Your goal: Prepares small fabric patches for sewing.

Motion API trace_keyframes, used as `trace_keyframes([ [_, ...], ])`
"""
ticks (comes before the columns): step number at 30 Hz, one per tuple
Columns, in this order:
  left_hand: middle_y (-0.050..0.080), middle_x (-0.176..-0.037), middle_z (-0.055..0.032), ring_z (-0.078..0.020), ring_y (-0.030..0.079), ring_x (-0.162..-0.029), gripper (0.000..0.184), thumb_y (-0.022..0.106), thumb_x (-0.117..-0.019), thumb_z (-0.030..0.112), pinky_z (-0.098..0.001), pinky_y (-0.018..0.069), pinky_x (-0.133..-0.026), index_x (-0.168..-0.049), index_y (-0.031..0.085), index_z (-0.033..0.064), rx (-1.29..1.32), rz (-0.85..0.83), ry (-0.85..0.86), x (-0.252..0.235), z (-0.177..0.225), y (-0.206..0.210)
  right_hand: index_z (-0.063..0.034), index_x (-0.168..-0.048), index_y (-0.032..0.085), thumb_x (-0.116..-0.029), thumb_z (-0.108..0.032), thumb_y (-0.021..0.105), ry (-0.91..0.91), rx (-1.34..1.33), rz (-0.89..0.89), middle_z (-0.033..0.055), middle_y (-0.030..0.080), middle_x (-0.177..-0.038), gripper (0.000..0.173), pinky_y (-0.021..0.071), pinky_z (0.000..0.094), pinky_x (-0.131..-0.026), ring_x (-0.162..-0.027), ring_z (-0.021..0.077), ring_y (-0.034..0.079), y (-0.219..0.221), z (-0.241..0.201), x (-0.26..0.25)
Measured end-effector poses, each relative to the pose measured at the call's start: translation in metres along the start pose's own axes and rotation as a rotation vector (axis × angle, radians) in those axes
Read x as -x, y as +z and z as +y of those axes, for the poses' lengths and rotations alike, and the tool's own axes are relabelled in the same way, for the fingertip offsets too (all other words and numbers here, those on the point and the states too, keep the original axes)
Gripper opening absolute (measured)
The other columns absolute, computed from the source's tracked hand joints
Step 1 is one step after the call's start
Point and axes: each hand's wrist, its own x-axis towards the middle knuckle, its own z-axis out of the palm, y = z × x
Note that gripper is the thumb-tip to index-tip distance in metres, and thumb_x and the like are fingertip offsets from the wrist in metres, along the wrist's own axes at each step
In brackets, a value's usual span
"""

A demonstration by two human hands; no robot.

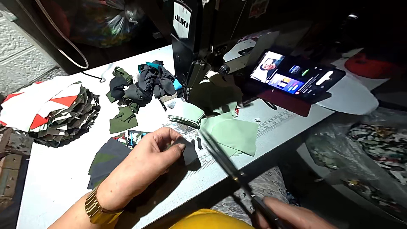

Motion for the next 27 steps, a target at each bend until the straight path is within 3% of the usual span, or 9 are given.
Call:
trace_keyframes([
  [1,0.061,-0.074,-0.0032,-0.0056,0.045,-0.049,0.007,0.063,-0.0984,0.009,-0.0167,0.0356,-0.044,-0.103,0.068,0.0108,-0.013,0.035,0.062,0.0,0.001,-0.001,0.0017,-0.113,0.058,-0.1019,-0.039,0.06,-0.004,0.011,0.013,0.0085,0.061,-0.087,0.042,0.0477,0.0298,-0.059,-0.071,0.0122,0.058,-0.01,-0.003,0.005],
  [4,0.068,-0.084,-0.003,-0.0078,0.052,-0.053,0.007,0.067,-0.0959,0.008,-0.0185,0.0414,-0.045,-0.1,0.072,0.0117,-0.095,0.163,0.236,0.0,0.002,0.001,0.0021,-0.118,0.06,-0.1035,-0.025,0.056,0.011,0.107,0.177,0.0069,0.064,-0.093,0.031,0.0535,0.028,-0.064,-0.075,0.0092,0.062,-0.042,-0.012,0.019],
  [6,0.068,-0.094,0.0018,-0.008,0.06,-0.067,0.009,0.07,-0.094,0.013,-0.0195,0.0504,-0.055,-0.101,0.075,0.0163,-0.234,0.239,0.357,-0.003,-0.001,0.0,0.0006,-0.116,0.064,-0.0999,-0.018,0.06,0.052,0.214,0.354,0.0059,0.067,-0.09,0.025,0.0545,0.0277,-0.062,-0.071,0.0086,0.063,-0.059,-0.012,0.022],
  [9,0.067,-0.094,0.0044,-0.0088,0.063,-0.078,0.01,0.072,-0.0919,0.016,-0.0199,0.0528,-0.062,-0.1,0.078,0.0184,-0.334,0.306,0.448,-0.009,-0.007,-0.001,-0.0165,-0.107,0.072,-0.0902,-0.029,0.067,0.009,0.383,0.631,-0.0056,0.069,-0.082,0.021,0.0519,0.022,-0.054,-0.063,0.0031,0.062,-0.075,0.011,0.012],
  [12,0.067,-0.09,0.0055,-0.0069,0.062,-0.072,0.01,0.073,-0.0915,0.017,-0.0188,0.0526,-0.059,-0.101,0.077,0.0182,-0.381,0.343,0.458,-0.013,-0.011,-0.003,-0.0216,-0.101,0.072,-0.0877,-0.033,0.065,-0.022,0.522,0.752,-0.0104,0.067,-0.079,0.019,0.0532,0.0235,-0.054,-0.064,0.0015,0.062,-0.081,0.014,-0.008],
  [19,0.071,-0.084,0.0072,-0.0057,0.061,-0.06,0.009,0.074,-0.0886,0.016,-0.0192,0.0512,-0.051,-0.097,0.073,0.0193,-0.431,0.405,0.43,-0.014,-0.01,-0.004,-0.0081,-0.101,0.074,-0.0907,-0.022,0.072,-0.045,0.749,0.838,0.0048,0.069,-0.089,0.017,0.056,0.0466,-0.067,-0.078,0.0194,0.067,-0.099,0.011,-0.054],
  [21,0.069,-0.087,0.0077,-0.0047,0.062,-0.065,0.009,0.075,-0.0881,0.02,-0.0185,0.0521,-0.054,-0.096,0.073,0.0201,-0.469,0.423,0.449,-0.014,-0.011,-0.005,-0.006,-0.102,0.074,-0.0916,-0.02,0.072,-0.053,0.794,0.857,0.0077,0.07,-0.092,0.018,0.056,0.0495,-0.07,-0.081,0.0225,0.068,-0.107,0.011,-0.064],
  [24,0.062,-0.086,0.0094,-0.0027,0.059,-0.072,0.008,0.074,-0.0871,0.023,-0.0168,0.0497,-0.059,-0.095,0.073,0.0214,-0.545,0.457,0.469,-0.014,-0.013,-0.008,-0.0033,-0.101,0.074,-0.0911,-0.019,0.075,-0.049,0.868,0.849,0.0112,0.067,-0.095,0.019,0.0542,0.0559,-0.069,-0.083,0.0294,0.067,-0.118,0.009,-0.075],
  [27,0.064,-0.085,0.0083,-0.0032,0.061,-0.069,0.008,0.074,-0.0866,0.018,-0.0172,0.0507,-0.057,-0.095,0.074,0.02,-0.524,0.451,0.443,-0.014,-0.012,-0.007,-0.0043,-0.099,0.074,-0.091,-0.02,0.076,-0.02,0.953,0.818,0.0113,0.065,-0.095,0.018,0.0529,0.0566,-0.066,-0.081,0.0311,0.065,-0.123,0.005,-0.081],
])
